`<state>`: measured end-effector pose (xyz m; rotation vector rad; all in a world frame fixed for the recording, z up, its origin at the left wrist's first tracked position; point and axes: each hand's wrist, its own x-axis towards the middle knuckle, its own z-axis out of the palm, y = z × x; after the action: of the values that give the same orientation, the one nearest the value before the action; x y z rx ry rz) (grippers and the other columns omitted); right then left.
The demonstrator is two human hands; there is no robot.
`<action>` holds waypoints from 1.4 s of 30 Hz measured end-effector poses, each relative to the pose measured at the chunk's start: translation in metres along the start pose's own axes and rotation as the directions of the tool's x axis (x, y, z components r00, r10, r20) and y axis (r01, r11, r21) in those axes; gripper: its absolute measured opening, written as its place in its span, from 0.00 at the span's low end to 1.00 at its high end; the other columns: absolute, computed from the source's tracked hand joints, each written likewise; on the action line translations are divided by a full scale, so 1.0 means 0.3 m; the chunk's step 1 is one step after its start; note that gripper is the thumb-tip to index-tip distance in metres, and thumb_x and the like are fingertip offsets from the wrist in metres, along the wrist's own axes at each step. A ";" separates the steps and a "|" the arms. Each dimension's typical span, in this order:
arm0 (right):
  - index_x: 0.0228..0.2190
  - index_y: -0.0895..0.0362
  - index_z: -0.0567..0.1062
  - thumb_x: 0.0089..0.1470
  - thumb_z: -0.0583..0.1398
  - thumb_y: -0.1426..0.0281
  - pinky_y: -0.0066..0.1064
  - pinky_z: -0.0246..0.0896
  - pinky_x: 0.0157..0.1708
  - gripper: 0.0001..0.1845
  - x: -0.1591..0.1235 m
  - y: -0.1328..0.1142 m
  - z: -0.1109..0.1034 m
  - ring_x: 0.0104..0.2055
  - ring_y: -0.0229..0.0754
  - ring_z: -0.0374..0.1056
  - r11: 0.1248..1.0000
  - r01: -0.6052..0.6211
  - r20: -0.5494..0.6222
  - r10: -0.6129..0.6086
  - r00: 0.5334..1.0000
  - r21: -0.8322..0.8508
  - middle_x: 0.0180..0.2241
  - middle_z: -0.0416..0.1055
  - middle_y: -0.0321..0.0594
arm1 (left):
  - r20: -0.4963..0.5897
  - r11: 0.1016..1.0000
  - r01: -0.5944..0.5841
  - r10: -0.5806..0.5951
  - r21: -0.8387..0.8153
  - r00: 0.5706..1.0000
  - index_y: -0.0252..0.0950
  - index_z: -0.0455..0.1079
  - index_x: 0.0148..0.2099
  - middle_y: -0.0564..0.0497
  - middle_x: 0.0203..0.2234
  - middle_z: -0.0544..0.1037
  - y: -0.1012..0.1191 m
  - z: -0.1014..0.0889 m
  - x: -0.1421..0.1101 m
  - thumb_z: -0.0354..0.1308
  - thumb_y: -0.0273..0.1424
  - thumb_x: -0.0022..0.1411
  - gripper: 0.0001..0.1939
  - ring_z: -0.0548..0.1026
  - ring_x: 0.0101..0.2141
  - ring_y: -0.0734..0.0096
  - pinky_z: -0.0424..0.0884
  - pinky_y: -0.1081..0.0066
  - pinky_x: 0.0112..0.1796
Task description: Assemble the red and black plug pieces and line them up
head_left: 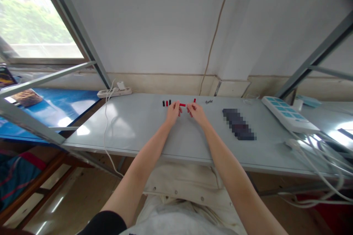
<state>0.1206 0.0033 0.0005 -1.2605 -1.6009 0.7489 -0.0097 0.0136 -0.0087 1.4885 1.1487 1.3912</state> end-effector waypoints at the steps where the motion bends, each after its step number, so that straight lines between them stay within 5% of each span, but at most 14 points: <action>1: 0.22 0.56 0.63 0.46 0.50 0.49 0.26 0.54 0.20 0.22 0.001 0.003 -0.002 0.17 0.32 0.56 1.000 0.006 0.034 -0.006 0.999 -0.002 0.19 0.64 0.34 | -0.017 0.999 0.012 -0.013 -0.030 1.000 0.33 0.62 0.26 0.57 0.14 0.64 0.000 -0.003 0.003 0.41 0.47 0.57 0.23 0.59 0.12 0.83 0.55 0.78 0.17; 6: 0.27 0.56 0.65 0.46 0.54 0.58 0.27 0.57 0.25 0.14 -0.001 0.015 -0.008 0.22 0.33 0.61 0.988 0.074 0.041 -0.069 0.997 -0.138 0.26 0.68 0.37 | -0.035 0.992 0.068 -0.072 -0.103 0.997 0.32 0.64 0.28 0.55 0.15 0.66 0.011 -0.008 0.007 0.44 0.48 0.55 0.23 0.59 0.12 0.85 0.54 0.79 0.15; 14: 0.29 0.57 0.68 0.49 0.53 0.65 0.29 0.58 0.32 0.08 -0.002 0.027 -0.015 0.27 0.35 0.63 0.942 0.124 0.019 -0.124 0.992 -0.312 0.29 0.69 0.38 | 0.097 0.992 0.066 -0.055 -0.112 0.994 0.31 0.68 0.38 0.54 0.21 0.71 0.011 0.007 0.002 0.55 0.43 0.49 0.20 0.61 0.14 0.85 0.58 0.78 0.16; 19: 0.29 0.57 0.71 0.48 0.55 0.68 0.32 0.55 0.40 0.07 0.004 0.040 -0.030 0.39 0.41 0.63 0.819 0.205 0.047 -0.214 0.976 -0.536 0.33 0.69 0.43 | 0.013 0.996 -0.003 0.005 -0.085 1.000 0.30 0.68 0.37 0.52 0.21 0.71 0.008 0.007 0.001 0.55 0.39 0.50 0.17 0.60 0.14 0.84 0.59 0.78 0.16; 25: 0.33 0.56 0.72 0.49 0.55 0.69 0.34 0.55 0.39 0.09 0.000 0.045 -0.069 0.37 0.43 0.66 0.741 0.020 -0.028 -0.053 0.998 -0.671 0.31 0.71 0.42 | -0.023 1.000 -0.026 0.026 0.007 0.999 0.31 0.68 0.38 0.52 0.22 0.72 0.011 0.006 -0.003 0.53 0.40 0.52 0.17 0.59 0.14 0.85 0.59 0.79 0.16; 32: 0.36 0.57 0.72 0.48 0.54 0.70 0.32 0.58 0.37 0.12 0.037 0.109 -0.107 0.39 0.44 0.67 0.779 -0.245 -0.223 0.138 0.965 -0.577 0.35 0.73 0.44 | 0.024 0.999 -0.043 0.042 0.014 0.999 0.30 0.68 0.37 0.51 0.22 0.71 -0.016 0.017 0.003 0.53 0.40 0.52 0.17 0.59 0.14 0.85 0.58 0.78 0.16; 42: 0.33 0.58 0.74 0.47 0.57 0.65 0.30 0.58 0.37 0.12 0.112 0.128 -0.110 0.39 0.42 0.67 0.736 -0.346 -0.284 0.215 0.934 -0.582 0.36 0.73 0.44 | 0.012 0.997 -0.042 0.041 0.066 0.999 0.31 0.68 0.36 0.53 0.21 0.71 -0.013 0.019 -0.001 0.53 0.39 0.52 0.16 0.60 0.14 0.85 0.58 0.79 0.16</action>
<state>0.1645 0.0436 -0.0106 -2.0337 -1.5565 0.2331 -0.0045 0.0147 -0.0131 1.5726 1.1734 1.3828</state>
